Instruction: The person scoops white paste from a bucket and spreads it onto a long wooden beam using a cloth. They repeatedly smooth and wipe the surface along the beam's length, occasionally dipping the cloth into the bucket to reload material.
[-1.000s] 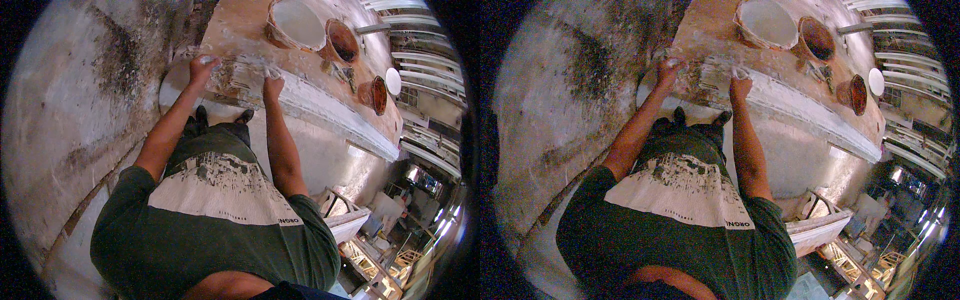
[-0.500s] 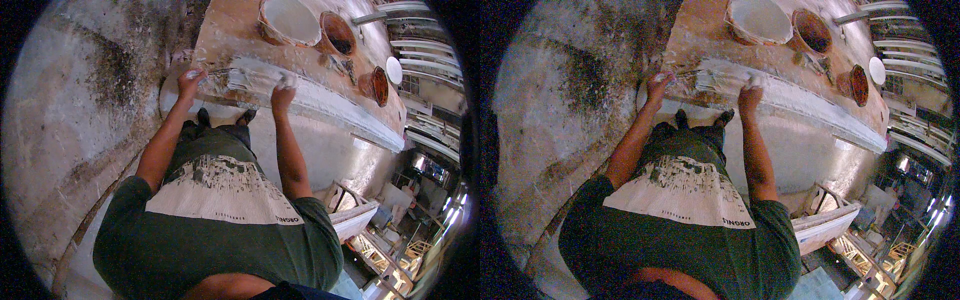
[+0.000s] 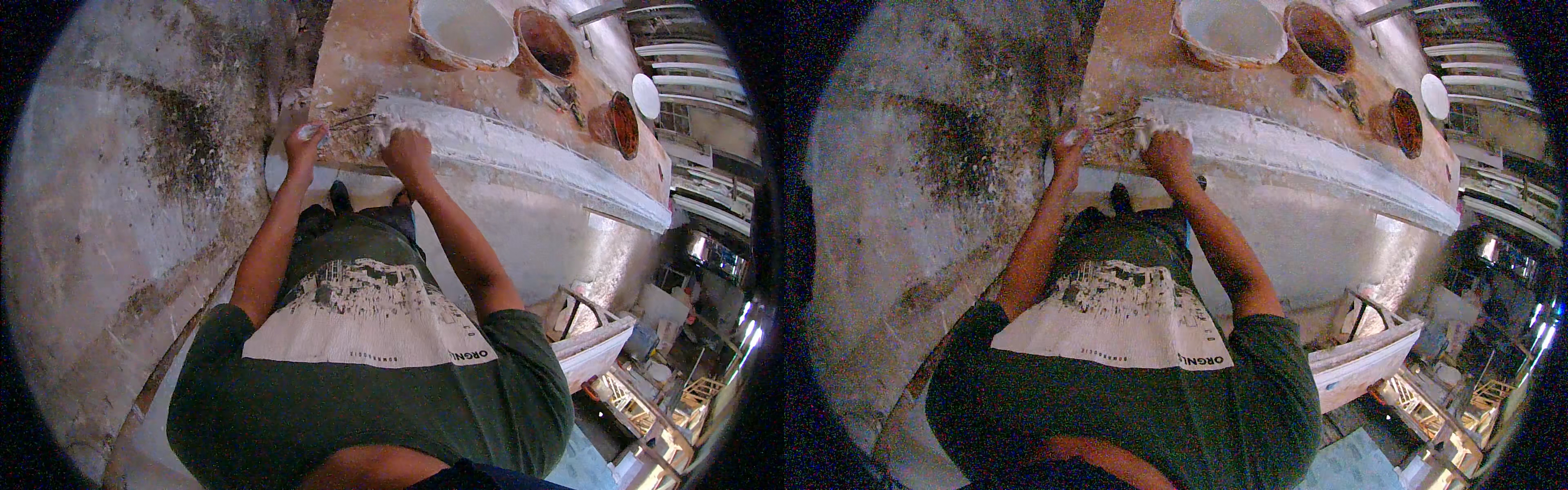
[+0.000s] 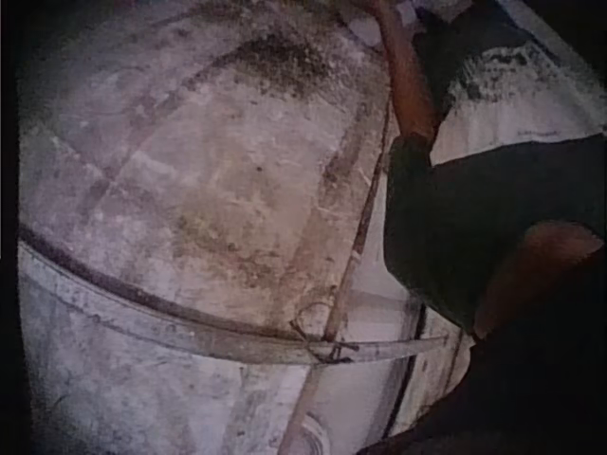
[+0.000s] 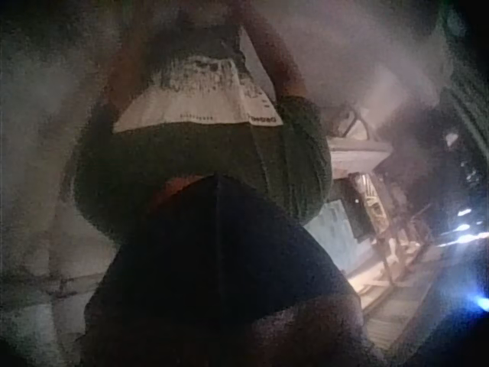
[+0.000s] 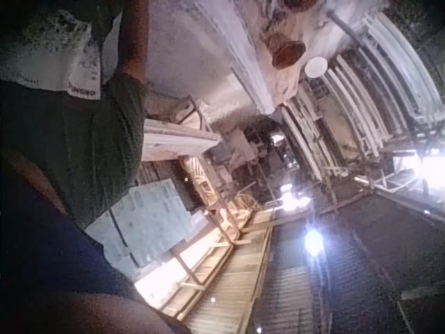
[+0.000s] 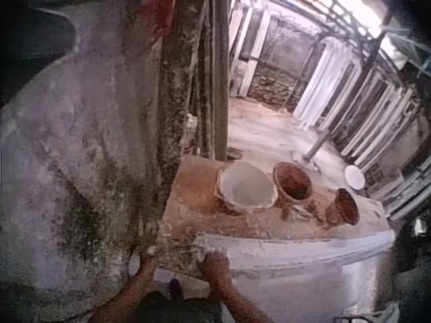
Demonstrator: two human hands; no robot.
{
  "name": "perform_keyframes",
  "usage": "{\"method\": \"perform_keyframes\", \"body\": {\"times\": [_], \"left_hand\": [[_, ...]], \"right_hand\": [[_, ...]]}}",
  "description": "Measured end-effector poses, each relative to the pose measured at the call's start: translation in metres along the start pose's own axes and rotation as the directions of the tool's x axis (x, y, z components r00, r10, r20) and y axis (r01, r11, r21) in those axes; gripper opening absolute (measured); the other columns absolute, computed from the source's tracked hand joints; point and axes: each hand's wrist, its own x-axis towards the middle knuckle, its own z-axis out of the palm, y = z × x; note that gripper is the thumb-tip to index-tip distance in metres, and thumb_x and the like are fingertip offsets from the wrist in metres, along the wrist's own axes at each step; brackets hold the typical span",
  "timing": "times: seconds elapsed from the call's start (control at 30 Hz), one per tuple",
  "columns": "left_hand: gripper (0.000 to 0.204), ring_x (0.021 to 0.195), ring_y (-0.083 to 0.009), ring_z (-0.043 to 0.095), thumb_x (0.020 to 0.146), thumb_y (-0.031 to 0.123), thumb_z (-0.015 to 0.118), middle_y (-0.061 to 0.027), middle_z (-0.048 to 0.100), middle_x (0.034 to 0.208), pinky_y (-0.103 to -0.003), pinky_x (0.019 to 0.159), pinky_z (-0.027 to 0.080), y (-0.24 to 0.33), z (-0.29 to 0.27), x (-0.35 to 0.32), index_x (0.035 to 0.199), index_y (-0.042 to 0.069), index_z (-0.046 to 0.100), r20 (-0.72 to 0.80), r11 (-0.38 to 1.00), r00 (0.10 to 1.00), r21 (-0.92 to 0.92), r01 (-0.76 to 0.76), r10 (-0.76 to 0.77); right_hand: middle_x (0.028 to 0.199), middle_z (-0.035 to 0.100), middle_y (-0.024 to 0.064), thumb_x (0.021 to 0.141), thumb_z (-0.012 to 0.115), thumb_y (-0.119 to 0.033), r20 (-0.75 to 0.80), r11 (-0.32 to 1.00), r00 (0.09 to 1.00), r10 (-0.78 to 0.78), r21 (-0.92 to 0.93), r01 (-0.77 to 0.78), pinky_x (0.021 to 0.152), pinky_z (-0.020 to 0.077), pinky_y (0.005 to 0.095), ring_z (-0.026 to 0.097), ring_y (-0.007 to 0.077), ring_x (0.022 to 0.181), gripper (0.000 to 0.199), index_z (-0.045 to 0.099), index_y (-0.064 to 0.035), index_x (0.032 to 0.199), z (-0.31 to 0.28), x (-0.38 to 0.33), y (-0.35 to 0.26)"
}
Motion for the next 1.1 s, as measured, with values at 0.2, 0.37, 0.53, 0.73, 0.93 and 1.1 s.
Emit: {"method": "perform_keyframes", "body": {"times": [0.2,0.37,0.53,0.73,0.93,1.1], "left_hand": [[0.021,0.087,-0.0130,0.057,0.077,0.016,0.069,-0.0024,0.062,0.090,-0.028,0.081,0.042,-0.030,-0.007,0.014,0.094,0.006,0.063,0.084,0.992,0.988,0.012,-0.129,0.127],[0.020,0.087,-0.0126,0.056,0.078,0.016,0.068,-0.0022,0.062,0.091,-0.027,0.080,0.042,-0.017,0.001,0.009,0.095,0.006,0.062,0.090,0.988,0.984,0.016,-0.153,0.150],[0.021,0.088,-0.0131,0.056,0.077,0.016,0.068,-0.0029,0.062,0.092,-0.027,0.079,0.042,-0.022,-0.006,0.010,0.096,0.006,0.062,0.069,0.999,0.997,0.019,-0.043,0.041],[0.027,0.094,-0.0171,0.055,0.077,0.017,0.066,-0.0062,0.060,0.099,-0.032,0.086,0.041,0.018,0.006,-0.015,0.101,0.006,0.060,0.021,0.972,1.000,0.235,-0.023,0.018],[0.036,0.102,-0.0311,0.053,0.079,0.016,0.062,-0.0156,0.055,0.111,-0.039,0.088,0.042,0.009,0.032,0.021,0.112,0.004,0.053,0.440,0.430,0.617,0.455,-0.780,0.653],[0.036,0.106,-0.0337,0.051,0.084,0.029,0.052,-0.0162,0.055,0.113,-0.040,0.091,0.041,0.001,0.072,0.028,0.112,0.005,0.052,0.870,0.213,0.451,0.411,-0.887,0.198]], "right_hand": [[0.092,0.061,0.0190,0.068,0.067,-0.028,-0.355,0.997,0.933,-0.056,0.023,0.069,0.074,0.0498,0.0428,0.060,0.0335,0.089,0.034,0.063,-0.0042,0.092,0.011,0.064,-0.012],[0.093,0.061,0.0191,0.070,0.061,-0.021,-0.040,0.981,0.993,-0.115,-0.163,0.107,0.077,0.0491,0.0435,0.060,0.0360,0.088,0.027,0.064,-0.0051,0.092,0.027,0.112,-0.021],[0.089,0.061,0.0245,0.069,0.058,-0.015,0.047,0.981,0.997,-0.057,0.189,0.047,0.076,0.0472,0.0465,0.060,0.0388,0.084,0.027,0.064,-0.0020,0.092,0.015,0.126,0.007],[0.082,0.061,0.0242,0.066,0.062,-0.011,-0.266,0.925,0.937,0.228,0.359,-0.124,0.074,0.0470,0.0454,0.059,0.0396,0.079,0.024,0.063,0.0000,0.088,0.016,0.055,0.081],[0.085,0.060,0.0215,0.067,0.065,-0.025,-0.232,0.908,0.884,0.405,0.213,-0.360,0.073,0.0460,0.0459,0.056,0.0392,0.082,0.031,0.062,0.0032,0.079,0.014,0.037,0.056],[0.075,0.060,0.0245,0.073,0.050,-0.018,-0.201,0.972,0.958,-0.205,0.069,0.223,0.065,0.0462,0.0480,0.060,0.0378,0.072,0.024,0.064,0.0007,0.073,0.026,0.064,-0.011]]}}
